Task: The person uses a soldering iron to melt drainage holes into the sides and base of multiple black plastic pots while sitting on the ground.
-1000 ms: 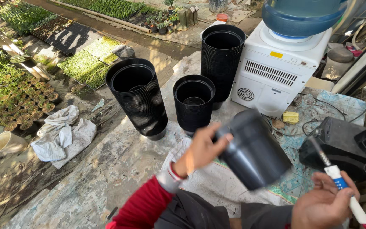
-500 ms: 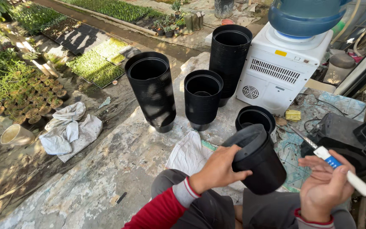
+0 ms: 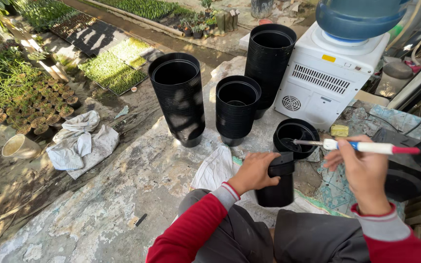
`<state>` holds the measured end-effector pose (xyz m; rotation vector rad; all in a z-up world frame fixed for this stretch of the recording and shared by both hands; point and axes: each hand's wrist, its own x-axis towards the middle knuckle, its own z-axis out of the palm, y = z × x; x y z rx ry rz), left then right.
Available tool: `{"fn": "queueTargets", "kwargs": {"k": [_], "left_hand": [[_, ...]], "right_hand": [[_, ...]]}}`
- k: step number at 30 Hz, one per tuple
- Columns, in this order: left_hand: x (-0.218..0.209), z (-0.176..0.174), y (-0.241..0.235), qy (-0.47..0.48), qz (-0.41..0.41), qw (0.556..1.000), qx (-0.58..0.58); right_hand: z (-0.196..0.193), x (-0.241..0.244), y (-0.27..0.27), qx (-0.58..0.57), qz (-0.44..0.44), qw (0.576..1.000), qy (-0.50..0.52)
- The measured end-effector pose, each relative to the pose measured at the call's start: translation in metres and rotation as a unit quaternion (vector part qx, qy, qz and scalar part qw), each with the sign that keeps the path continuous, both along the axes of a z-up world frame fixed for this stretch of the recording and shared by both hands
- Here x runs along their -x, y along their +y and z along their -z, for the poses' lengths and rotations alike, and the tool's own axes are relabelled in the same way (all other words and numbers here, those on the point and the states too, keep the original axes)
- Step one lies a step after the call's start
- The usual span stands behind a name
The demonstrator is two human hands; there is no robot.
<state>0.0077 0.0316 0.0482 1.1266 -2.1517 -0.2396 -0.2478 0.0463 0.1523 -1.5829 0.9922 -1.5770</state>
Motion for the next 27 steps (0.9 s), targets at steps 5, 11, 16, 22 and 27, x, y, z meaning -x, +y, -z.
{"fn": "queueTargets", "kwargs": {"k": [5,11,16,22,27], "left_hand": [[0.009,0.059,-0.045,-0.001,-0.052,0.997,-0.063],[0.014,0.114,-0.073,0.024,-0.048,0.993,-0.104],[0.014,0.116,-0.075,-0.047,-0.016,0.992,-0.113],[0.008,0.11,-0.083,-0.007,0.002,0.99,-0.14],[0.006,0.113,-0.089,-0.004,-0.006,0.977,-0.212]], "right_hand": [[0.015,-0.02,-0.047,-0.032,0.043,0.995,0.082],[0.048,-0.022,-0.087,-0.086,0.061,0.99,0.091],[0.092,0.004,-0.091,-0.085,0.054,0.994,0.039],[0.129,0.023,-0.093,-0.125,0.043,0.991,-0.017],[0.143,0.027,-0.101,-0.173,0.04,0.984,-0.019]]}}
